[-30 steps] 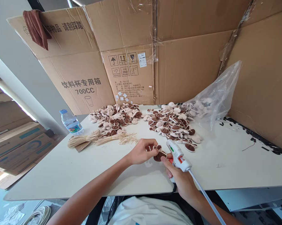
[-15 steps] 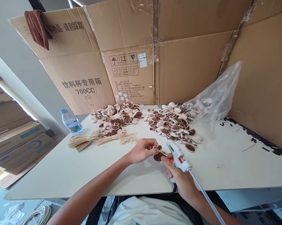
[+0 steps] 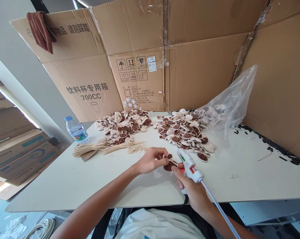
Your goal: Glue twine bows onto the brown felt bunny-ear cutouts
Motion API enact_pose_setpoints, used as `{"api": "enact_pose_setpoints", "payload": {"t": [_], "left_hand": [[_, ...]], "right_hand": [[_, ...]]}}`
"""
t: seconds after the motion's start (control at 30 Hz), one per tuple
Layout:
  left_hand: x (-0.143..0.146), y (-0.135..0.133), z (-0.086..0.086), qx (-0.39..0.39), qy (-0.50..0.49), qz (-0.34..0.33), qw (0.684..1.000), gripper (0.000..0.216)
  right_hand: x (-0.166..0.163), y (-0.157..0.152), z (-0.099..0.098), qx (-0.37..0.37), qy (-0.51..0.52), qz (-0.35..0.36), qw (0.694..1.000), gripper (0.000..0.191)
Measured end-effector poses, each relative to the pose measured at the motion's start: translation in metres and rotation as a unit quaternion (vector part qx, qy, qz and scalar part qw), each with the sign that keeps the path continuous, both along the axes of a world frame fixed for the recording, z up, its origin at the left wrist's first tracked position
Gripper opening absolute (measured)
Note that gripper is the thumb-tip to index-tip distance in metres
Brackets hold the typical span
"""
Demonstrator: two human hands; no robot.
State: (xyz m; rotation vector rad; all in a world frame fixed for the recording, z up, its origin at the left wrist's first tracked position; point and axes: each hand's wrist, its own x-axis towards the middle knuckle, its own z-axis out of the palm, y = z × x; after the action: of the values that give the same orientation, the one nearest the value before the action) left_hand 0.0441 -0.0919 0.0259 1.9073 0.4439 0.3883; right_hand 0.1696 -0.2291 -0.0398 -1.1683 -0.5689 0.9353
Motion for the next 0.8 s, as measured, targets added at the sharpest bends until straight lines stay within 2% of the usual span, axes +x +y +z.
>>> {"api": "enact_pose_setpoints", "payload": {"t": [0.17, 0.37, 0.8], "left_hand": [[0.0015, -0.0013, -0.0002, -0.020, -0.004, 0.003, 1.000, 0.019], [0.0048, -0.0041, -0.0016, -0.115, -0.031, -0.022, 0.993, 0.018], [0.0038, -0.0009, -0.0065, -0.128, -0.048, -0.027, 0.990, 0.023]], "right_hand": [[0.0000, -0.0010, 0.0000, 0.002, -0.008, 0.000, 1.000, 0.045], [0.0007, -0.0031, 0.0019, -0.007, -0.038, 0.003, 0.999, 0.044], [-0.0010, -0.0013, 0.0013, -0.014, -0.047, -0.010, 0.999, 0.046]]}}
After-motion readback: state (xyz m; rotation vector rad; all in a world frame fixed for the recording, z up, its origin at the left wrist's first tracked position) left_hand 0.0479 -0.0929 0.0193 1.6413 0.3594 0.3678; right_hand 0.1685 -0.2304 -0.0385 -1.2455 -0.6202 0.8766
